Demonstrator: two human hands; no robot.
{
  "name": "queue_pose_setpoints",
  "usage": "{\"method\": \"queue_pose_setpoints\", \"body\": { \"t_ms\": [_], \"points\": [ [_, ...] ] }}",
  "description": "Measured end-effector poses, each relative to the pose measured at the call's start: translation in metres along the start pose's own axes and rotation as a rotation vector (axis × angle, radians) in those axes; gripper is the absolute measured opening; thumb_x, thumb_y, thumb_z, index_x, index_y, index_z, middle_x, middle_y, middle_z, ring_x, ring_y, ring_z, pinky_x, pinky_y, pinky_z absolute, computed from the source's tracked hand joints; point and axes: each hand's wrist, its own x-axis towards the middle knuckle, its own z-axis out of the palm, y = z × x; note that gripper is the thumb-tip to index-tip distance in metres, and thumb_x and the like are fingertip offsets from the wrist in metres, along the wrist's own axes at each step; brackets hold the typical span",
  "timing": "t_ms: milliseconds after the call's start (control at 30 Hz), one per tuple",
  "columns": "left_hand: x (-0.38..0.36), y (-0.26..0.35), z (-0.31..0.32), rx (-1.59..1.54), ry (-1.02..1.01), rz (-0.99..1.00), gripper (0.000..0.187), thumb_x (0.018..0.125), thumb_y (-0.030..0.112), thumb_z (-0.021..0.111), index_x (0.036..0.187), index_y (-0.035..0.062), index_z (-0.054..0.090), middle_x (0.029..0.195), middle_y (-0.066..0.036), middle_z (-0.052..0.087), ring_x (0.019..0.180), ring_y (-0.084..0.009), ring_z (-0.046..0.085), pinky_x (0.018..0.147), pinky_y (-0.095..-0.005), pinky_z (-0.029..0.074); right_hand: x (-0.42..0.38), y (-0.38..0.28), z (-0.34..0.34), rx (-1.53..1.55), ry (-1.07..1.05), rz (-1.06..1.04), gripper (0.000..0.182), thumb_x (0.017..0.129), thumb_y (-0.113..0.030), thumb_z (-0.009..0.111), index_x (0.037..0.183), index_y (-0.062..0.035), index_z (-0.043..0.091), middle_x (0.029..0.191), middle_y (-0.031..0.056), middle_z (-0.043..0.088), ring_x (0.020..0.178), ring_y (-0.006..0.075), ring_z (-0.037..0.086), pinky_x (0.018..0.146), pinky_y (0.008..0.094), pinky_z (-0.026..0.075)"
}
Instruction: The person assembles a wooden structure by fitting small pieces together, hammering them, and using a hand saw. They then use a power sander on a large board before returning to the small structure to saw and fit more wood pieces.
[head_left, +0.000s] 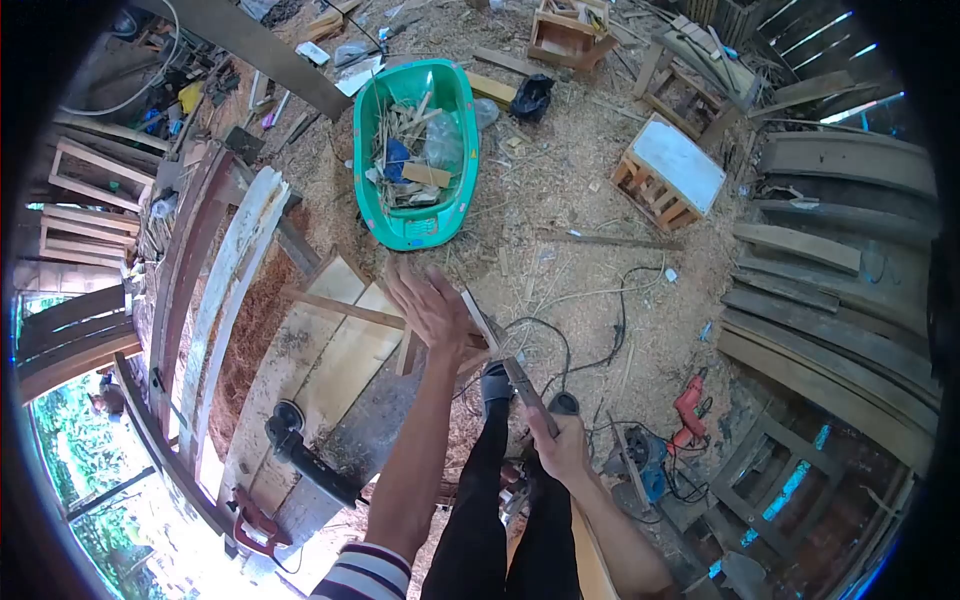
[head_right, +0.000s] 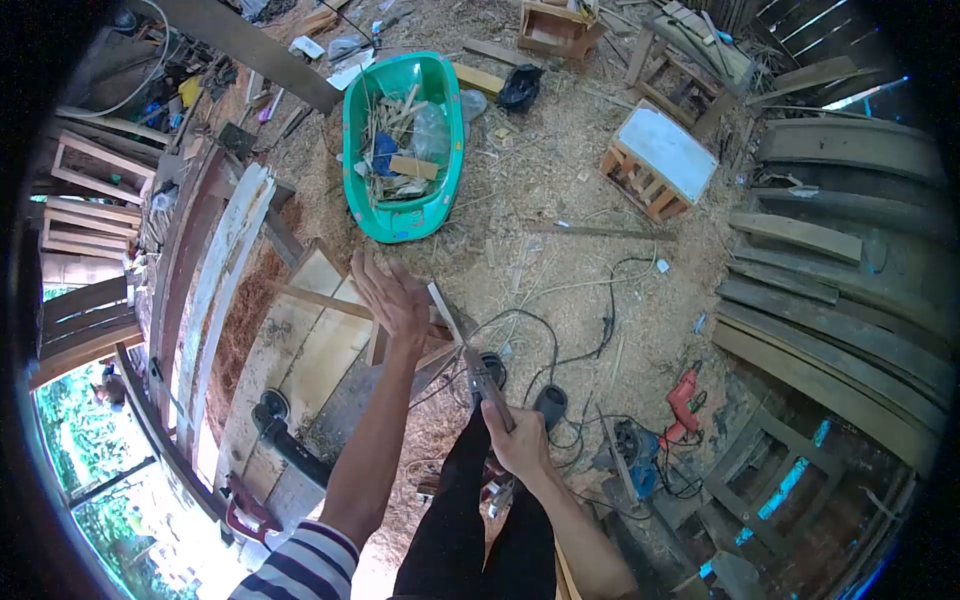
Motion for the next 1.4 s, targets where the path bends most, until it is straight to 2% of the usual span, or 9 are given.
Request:
{"method": "queue_pose_setpoints", "body": {
  "t_ms": [233,433,567,800,900,967,1300,1367,1400],
  "points": [
    [-0.042,-0.001,0.001,0.341,-0.249,-0.167,0.075,0.096,0.043,0.039,0.146,-0.006,0.012,0.154,-0.023,0.011,0.144,-0.0359,0.003,0.115,-0.0514,0.002,-0.003,0.003,0.006,0.005,0.023,0.054,0.061,0.091,-0.049,0.056,0.057,0.0023,0.053,0.042,0.0087,0.044,0.042,0.0128,0.048,0.043,0.0359,0.037],
    [-0.046,-0.004,0.015,0.493,-0.229,-0.17,0.075,0.097,0.046,0.036,0.146,-0.0058,0.012,0.154,-0.022,0.01,0.144,-0.0369,0.003,0.114,-0.0528,0.001,-0.004,0.009,0.008,0.03,0.015,0.038,0.057,0.092,-0.045,0.056,0.06,0.0031,0.054,0.044,0.0129,0.042,0.042,0.0138,0.043,0.043,0.0372,0.035],
    [-0.043,-0.001,0.01,0.483,-0.276,-0.164,0.071,0.097,0.04,0.035,0.145,-0.0081,0.015,0.152,-0.025,0.012,0.143,-0.0387,0.003,0.114,-0.0539,0.002,-0.04,-0.025,-0.021,-0.011,-0.085,0.116,0.048,0.092,-0.037,0.057,0.066,0.0031,0.058,0.047,0.0169,0.046,0.045,0.0203,0.059,0.044,0.0371,0.039],
    [-0.049,-0.011,0.014,0.47,-0.179,-0.118,0.07,0.097,0.038,0.037,0.146,-0.0049,0.013,0.151,-0.024,0.016,0.139,-0.0381,0.015,0.112,-0.0543,0.009,-0.022,-0.01,-0.018,0.106,-0.089,0.047,0.039,0.092,-0.032,0.058,0.072,0.0005,0.064,0.051,0.0166,0.053,0.048,0.0273,0.062,0.045,0.036,0.042],
    [-0.048,-0.013,0.015,0.497,-0.179,-0.107,0.07,0.097,0.038,0.037,0.146,-0.0046,0.013,0.15,-0.023,0.017,0.139,-0.0379,0.015,0.112,-0.0541,0.009,-0.022,-0.014,-0.023,0.015,-0.246,0.218,0.028,0.091,-0.028,0.06,0.086,-0.0008,0.066,0.059,0.0182,0.058,0.055,0.032,0.064,0.049,0.0362,0.045],
    [-0.048,-0.015,0.014,0.49,-0.211,-0.111,0.07,0.097,0.038,0.035,0.146,-0.0052,0.011,0.15,-0.024,0.015,0.14,-0.0385,0.013,0.112,-0.0553,0.007,-0.06,-0.012,-0.028,0.048,-0.071,-0.043,0.038,0.094,-0.029,0.055,0.075,0.0024,0.063,0.048,0.0083,0.052,0.043,0.014,0.055,0.043,0.0321,0.04],
    [-0.044,-0.011,0.011,0.449,-0.246,-0.136,0.072,0.098,0.039,0.035,0.147,-0.0058,0.007,0.151,-0.025,0.011,0.141,-0.0391,0.008,0.112,-0.0566,0.004,-0.026,-0.005,-0.015,0.034,-0.141,0.005,0.034,0.094,-0.027,0.055,0.082,0.0041,0.062,0.049,0.0131,0.047,0.044,0.0118,0.052,0.044,0.034,0.039],
    [-0.048,-0.015,0.013,0.452,-0.244,-0.125,0.072,0.098,0.039,0.035,0.147,-0.0057,0.007,0.151,-0.025,0.011,0.141,-0.0391,0.007,0.112,-0.0565,0.003,-0.064,-0.002,-0.021,0.17,0.036,-0.121,0.033,0.091,-0.027,0.058,0.08,0.003,0.064,0.061,0.0217,0.058,0.055,0.0345,0.063,0.049,0.0405,0.045],
    [-0.048,-0.017,0.014,0.453,-0.228,-0.112,0.072,0.098,0.039,0.035,0.147,-0.0057,0.007,0.151,-0.025,0.011,0.141,-0.039,0.007,0.112,-0.0563,0.003,-0.062,-0.006,-0.021,0.167,0.03,-0.122,0.033,0.091,-0.027,0.058,0.08,0.003,0.064,0.061,0.0217,0.058,0.055,0.0345,0.063,0.049,0.0405,0.045]
  ]
}}
